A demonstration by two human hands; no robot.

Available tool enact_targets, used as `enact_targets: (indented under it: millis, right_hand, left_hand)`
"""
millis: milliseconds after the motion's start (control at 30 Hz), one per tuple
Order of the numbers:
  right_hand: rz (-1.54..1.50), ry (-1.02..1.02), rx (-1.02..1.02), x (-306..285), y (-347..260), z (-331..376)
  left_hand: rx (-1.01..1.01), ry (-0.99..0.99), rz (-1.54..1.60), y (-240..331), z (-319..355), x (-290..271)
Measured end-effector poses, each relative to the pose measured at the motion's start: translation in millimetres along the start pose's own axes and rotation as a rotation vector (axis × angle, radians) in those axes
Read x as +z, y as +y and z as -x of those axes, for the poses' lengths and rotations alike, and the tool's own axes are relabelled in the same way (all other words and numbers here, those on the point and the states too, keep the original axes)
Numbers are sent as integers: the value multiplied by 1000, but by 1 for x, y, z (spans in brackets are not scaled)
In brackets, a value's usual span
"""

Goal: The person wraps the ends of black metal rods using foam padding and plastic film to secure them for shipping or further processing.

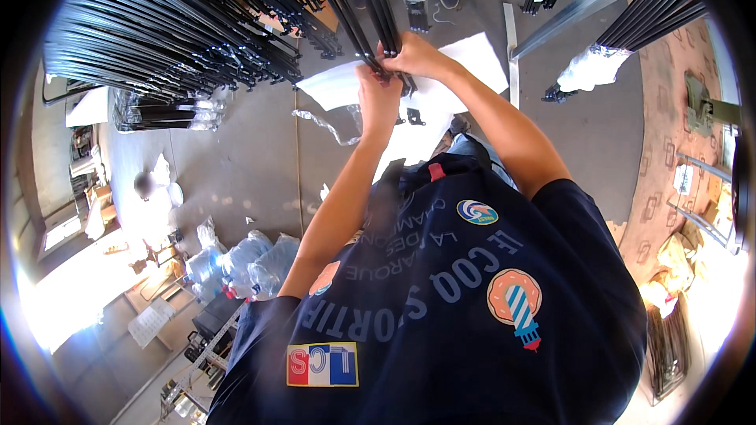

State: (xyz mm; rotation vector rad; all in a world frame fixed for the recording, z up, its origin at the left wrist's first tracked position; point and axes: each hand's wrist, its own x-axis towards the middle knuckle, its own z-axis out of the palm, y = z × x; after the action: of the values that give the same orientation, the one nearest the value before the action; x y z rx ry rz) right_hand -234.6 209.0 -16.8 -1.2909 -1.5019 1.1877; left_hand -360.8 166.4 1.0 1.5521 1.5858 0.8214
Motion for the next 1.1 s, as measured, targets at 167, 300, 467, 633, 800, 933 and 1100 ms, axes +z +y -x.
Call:
enact_targets:
  millis: [167, 300, 467, 633, 800, 933, 1100]
  right_hand:
    - [-8, -33, 26, 5, -8, -1]
    - [-23, -62, 30, 7, -15, 1]
    - [-49, -72, -14, 4, -15, 4]
    - [-103, -144, 54, -5, -15, 13]
    - [-78, -7, -158, -2, -4, 28]
    - [421, -84, 90, -16, -26, 35]
    - [516, -238, -11, -40, -30, 29]
  left_hand:
    - [-5, 40, -48, -1, 4, 0]
    - [23, 97, -171, -9, 6, -4]
    - [19, 186, -179, -6, 11, -12]
    - [494, 50, -37, -7, -23, -33]
    - [357, -431, 133, -1, -63, -45]
    - [433, -563, -88, -1, -74, -57]
    - [331, -644, -299, 23, -71, -66]
